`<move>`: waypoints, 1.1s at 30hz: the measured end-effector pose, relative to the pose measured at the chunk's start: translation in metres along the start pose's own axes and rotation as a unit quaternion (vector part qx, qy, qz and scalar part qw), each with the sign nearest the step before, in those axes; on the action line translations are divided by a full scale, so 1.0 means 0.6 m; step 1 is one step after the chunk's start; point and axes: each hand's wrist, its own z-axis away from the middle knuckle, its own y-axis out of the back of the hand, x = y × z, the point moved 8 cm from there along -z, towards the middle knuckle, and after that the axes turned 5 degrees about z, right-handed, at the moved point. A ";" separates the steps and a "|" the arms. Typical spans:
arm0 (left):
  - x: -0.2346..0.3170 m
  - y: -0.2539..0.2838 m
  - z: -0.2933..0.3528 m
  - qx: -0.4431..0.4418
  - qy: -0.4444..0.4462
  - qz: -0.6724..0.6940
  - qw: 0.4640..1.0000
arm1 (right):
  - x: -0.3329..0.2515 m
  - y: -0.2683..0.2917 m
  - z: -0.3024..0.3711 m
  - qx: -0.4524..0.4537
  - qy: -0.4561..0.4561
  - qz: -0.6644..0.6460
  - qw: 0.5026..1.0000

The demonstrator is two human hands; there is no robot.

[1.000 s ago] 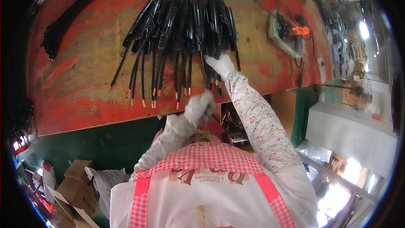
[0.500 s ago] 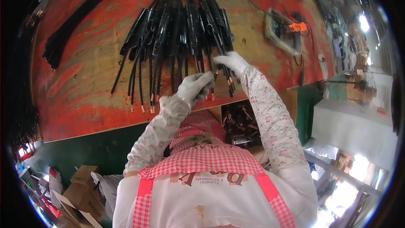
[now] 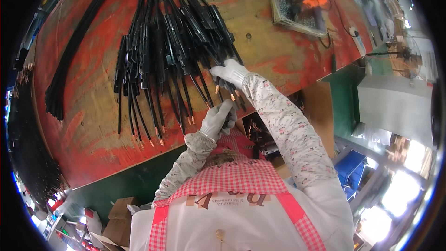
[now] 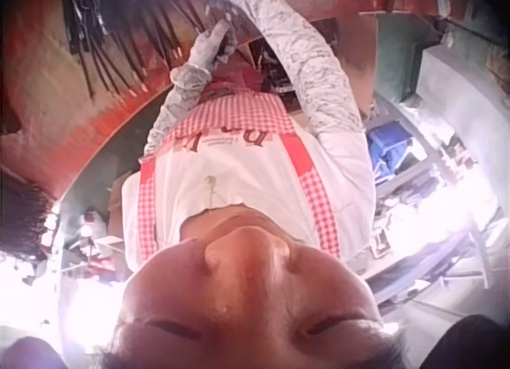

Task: The person attaches plastic casings onto black cables on the workbench, fetches additional casings from a box to place onto the remaining cables, and attaches a metal connector to a cable end.

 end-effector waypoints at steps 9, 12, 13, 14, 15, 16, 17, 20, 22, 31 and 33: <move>-0.015 -0.030 -0.009 -0.212 0.036 0.330 0.919 | 0.016 -0.043 -0.003 0.040 0.011 0.046 0.998; -0.002 -0.027 -0.016 -0.160 0.025 0.330 0.930 | 0.005 -0.039 0.006 0.045 -0.002 0.091 0.995; -0.012 -0.020 -0.015 -0.144 0.050 0.296 0.943 | -0.007 -0.040 0.024 0.038 0.005 0.081 0.996; -0.011 -0.015 -0.014 -0.129 0.056 0.293 0.946 | -0.029 -0.031 0.047 0.077 0.026 0.112 0.990; -0.011 -0.009 -0.008 -0.108 0.058 0.294 0.948 | -0.032 -0.031 0.048 0.110 0.032 0.108 0.988; -0.009 -0.002 -0.005 -0.092 0.051 0.305 0.947 | -0.025 -0.030 0.031 0.166 0.051 0.129 0.976; -0.013 0.009 0.002 -0.074 0.044 0.315 0.945 | -0.030 -0.032 0.028 0.221 0.070 0.148 0.961; -0.047 0.011 0.061 -0.107 0.051 0.214 0.970 | -0.022 -0.037 0.037 0.240 -0.003 0.163 0.957; -0.069 0.024 0.112 -0.086 0.012 0.266 0.960 | -0.013 -0.044 0.014 0.201 0.062 0.111 0.971; -0.015 0.121 0.139 -0.051 -0.072 0.402 0.911 | 0.058 0.007 0.058 0.055 0.032 -0.069 0.996; 0.004 0.116 0.127 -0.030 -0.057 0.396 0.916 | 0.044 0.045 0.060 0.202 0.046 0.063 0.976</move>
